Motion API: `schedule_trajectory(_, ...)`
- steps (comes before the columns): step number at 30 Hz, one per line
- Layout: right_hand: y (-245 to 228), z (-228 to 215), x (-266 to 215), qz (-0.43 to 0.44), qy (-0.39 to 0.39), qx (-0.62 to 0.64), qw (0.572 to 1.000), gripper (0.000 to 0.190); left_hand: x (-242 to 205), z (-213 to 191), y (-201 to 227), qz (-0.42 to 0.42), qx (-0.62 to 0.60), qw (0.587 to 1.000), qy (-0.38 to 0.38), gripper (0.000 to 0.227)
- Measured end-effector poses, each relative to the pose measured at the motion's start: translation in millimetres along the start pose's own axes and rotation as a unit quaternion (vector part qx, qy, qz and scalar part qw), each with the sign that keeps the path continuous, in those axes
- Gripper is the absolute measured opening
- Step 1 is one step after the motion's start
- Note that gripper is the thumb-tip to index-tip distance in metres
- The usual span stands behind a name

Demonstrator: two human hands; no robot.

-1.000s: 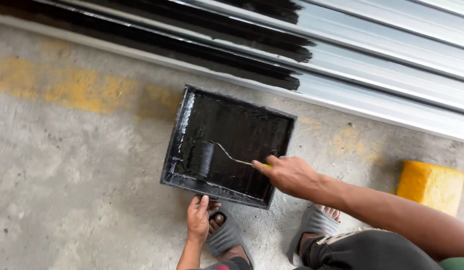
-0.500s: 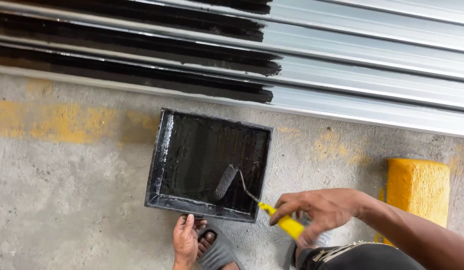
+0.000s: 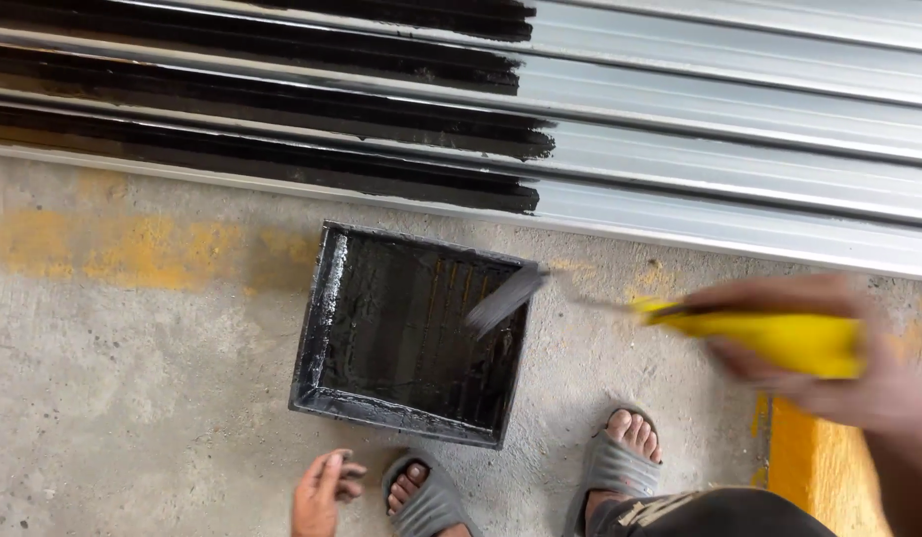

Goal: Painting corrugated metal sheets with black paint using a small roller and a paint tray.

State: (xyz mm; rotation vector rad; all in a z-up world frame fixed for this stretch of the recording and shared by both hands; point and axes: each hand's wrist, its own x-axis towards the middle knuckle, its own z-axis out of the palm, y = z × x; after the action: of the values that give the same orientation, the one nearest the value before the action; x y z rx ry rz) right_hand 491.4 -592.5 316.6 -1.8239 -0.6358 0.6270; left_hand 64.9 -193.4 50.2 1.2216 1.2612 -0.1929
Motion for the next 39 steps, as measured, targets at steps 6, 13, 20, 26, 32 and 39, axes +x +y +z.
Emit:
schedule_trajectory(6,164,-148,-52,0.225,0.173,-0.099,0.954,0.041,-7,27,200,0.234,0.393,0.883,-0.108,0.042)
schedule_trajectory(13,46,-69,-7,0.06,0.298,-0.124,0.944,0.017,51,171,355,0.393,0.665,0.609,-0.181,0.046)
schedule_trajectory(20,83,-49,-49,0.114,0.392,-0.114,0.906,0.015,126,235,318,0.485,0.7,0.519,-0.073,0.069)
schedule_trajectory(26,60,5,-17,0.094,0.357,-0.107,0.923,0.02,137,229,304,0.525,0.7,0.484,-0.007,0.077)
schedule_trajectory(32,51,53,41,0.164,0.311,-0.154,0.923,0.027,124,240,309,0.49,0.726,0.482,-0.02,0.081)
schedule_trajectory(39,26,99,56,0.246,0.076,-0.087,0.962,0.066,130,234,308,0.489,0.702,0.515,-0.051,0.076)
